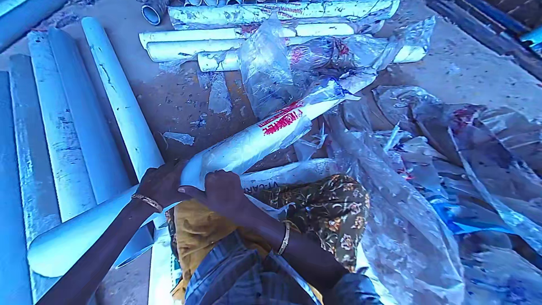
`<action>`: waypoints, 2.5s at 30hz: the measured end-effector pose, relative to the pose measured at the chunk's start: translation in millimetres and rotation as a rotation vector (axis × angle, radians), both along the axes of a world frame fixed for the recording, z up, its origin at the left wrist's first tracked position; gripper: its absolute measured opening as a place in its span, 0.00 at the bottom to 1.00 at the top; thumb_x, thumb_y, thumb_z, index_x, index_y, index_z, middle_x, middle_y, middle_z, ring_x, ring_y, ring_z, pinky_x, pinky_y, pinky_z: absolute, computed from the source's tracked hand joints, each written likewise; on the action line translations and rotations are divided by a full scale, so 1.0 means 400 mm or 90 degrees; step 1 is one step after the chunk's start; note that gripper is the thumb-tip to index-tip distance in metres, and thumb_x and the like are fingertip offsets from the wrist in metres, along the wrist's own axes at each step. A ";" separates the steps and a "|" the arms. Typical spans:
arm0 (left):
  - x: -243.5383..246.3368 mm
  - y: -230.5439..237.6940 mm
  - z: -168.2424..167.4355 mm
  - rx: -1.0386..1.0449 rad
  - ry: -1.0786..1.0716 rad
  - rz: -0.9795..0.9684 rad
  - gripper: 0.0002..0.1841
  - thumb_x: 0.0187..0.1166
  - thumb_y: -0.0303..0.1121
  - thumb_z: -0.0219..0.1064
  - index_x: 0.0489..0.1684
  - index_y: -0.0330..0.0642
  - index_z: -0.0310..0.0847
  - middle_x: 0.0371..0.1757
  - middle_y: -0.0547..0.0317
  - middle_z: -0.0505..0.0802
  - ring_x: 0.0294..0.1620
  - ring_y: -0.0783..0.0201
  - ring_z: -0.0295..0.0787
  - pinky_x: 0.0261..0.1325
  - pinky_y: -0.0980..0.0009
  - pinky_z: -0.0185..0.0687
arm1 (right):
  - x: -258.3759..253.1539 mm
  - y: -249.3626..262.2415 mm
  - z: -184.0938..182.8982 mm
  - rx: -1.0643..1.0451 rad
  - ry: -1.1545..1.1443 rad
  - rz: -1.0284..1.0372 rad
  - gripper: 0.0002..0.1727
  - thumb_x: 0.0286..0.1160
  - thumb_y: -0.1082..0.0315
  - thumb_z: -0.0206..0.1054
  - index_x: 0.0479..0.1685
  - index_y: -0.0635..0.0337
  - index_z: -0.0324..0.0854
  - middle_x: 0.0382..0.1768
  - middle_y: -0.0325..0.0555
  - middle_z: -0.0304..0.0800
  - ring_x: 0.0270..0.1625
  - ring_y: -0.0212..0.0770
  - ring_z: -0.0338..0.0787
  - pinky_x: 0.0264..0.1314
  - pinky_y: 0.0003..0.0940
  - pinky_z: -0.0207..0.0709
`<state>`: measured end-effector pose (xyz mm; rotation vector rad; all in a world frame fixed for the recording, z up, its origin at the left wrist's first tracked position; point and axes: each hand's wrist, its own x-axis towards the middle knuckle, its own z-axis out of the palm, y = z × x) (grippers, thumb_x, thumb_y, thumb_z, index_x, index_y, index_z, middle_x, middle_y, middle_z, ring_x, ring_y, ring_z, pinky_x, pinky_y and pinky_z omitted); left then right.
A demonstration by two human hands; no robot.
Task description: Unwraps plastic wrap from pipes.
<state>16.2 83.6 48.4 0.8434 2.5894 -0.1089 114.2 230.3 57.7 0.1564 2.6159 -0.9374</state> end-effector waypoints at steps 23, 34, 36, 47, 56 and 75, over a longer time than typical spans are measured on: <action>-0.084 0.067 -0.036 0.132 0.044 0.275 0.28 0.96 0.42 0.45 0.43 0.26 0.86 0.50 0.28 0.92 0.61 0.31 0.87 0.62 0.33 0.74 | 0.029 0.201 -0.087 -0.184 0.155 -0.148 0.17 0.89 0.68 0.57 0.32 0.71 0.80 0.24 0.40 0.72 0.29 0.31 0.71 0.37 0.31 0.67; -0.187 0.118 -0.048 0.064 -0.082 0.143 0.26 0.96 0.42 0.45 0.49 0.30 0.87 0.56 0.31 0.90 0.66 0.33 0.85 0.65 0.30 0.71 | 0.146 0.718 -0.046 0.209 0.299 -0.143 0.24 0.85 0.63 0.60 0.29 0.81 0.78 0.19 0.64 0.76 0.26 0.59 0.77 0.35 0.61 0.67; -0.187 0.127 -0.055 0.055 -0.088 0.119 0.26 0.96 0.42 0.45 0.48 0.31 0.87 0.55 0.32 0.91 0.65 0.33 0.86 0.63 0.30 0.71 | 0.139 0.753 -0.041 0.262 0.288 -0.149 0.23 0.85 0.65 0.62 0.29 0.83 0.78 0.22 0.73 0.78 0.29 0.71 0.81 0.37 0.70 0.67; -0.271 0.149 -0.067 0.031 -0.198 0.113 0.28 0.97 0.44 0.43 0.52 0.27 0.85 0.57 0.27 0.89 0.66 0.31 0.84 0.64 0.28 0.70 | 0.044 0.938 0.040 0.162 0.208 -0.177 0.21 0.85 0.66 0.64 0.64 0.79 0.75 0.55 0.75 0.84 0.51 0.61 0.87 0.56 0.62 0.77; -0.296 0.155 -0.092 0.038 -0.220 0.090 0.30 0.97 0.44 0.42 0.52 0.22 0.83 0.58 0.24 0.88 0.67 0.30 0.82 0.67 0.30 0.68 | 0.166 0.397 -0.174 -0.019 0.661 -0.359 0.11 0.76 0.70 0.63 0.38 0.74 0.85 0.37 0.43 0.93 0.44 0.26 0.92 0.54 0.21 0.85; -0.171 0.260 -0.076 0.085 -0.141 0.107 0.38 0.90 0.61 0.46 0.42 0.30 0.88 0.53 0.31 0.91 0.64 0.34 0.86 0.60 0.34 0.78 | -0.151 0.388 -0.218 0.320 0.341 -0.175 0.20 0.89 0.64 0.59 0.35 0.73 0.84 0.24 0.64 0.85 0.33 0.67 0.90 0.36 0.62 0.77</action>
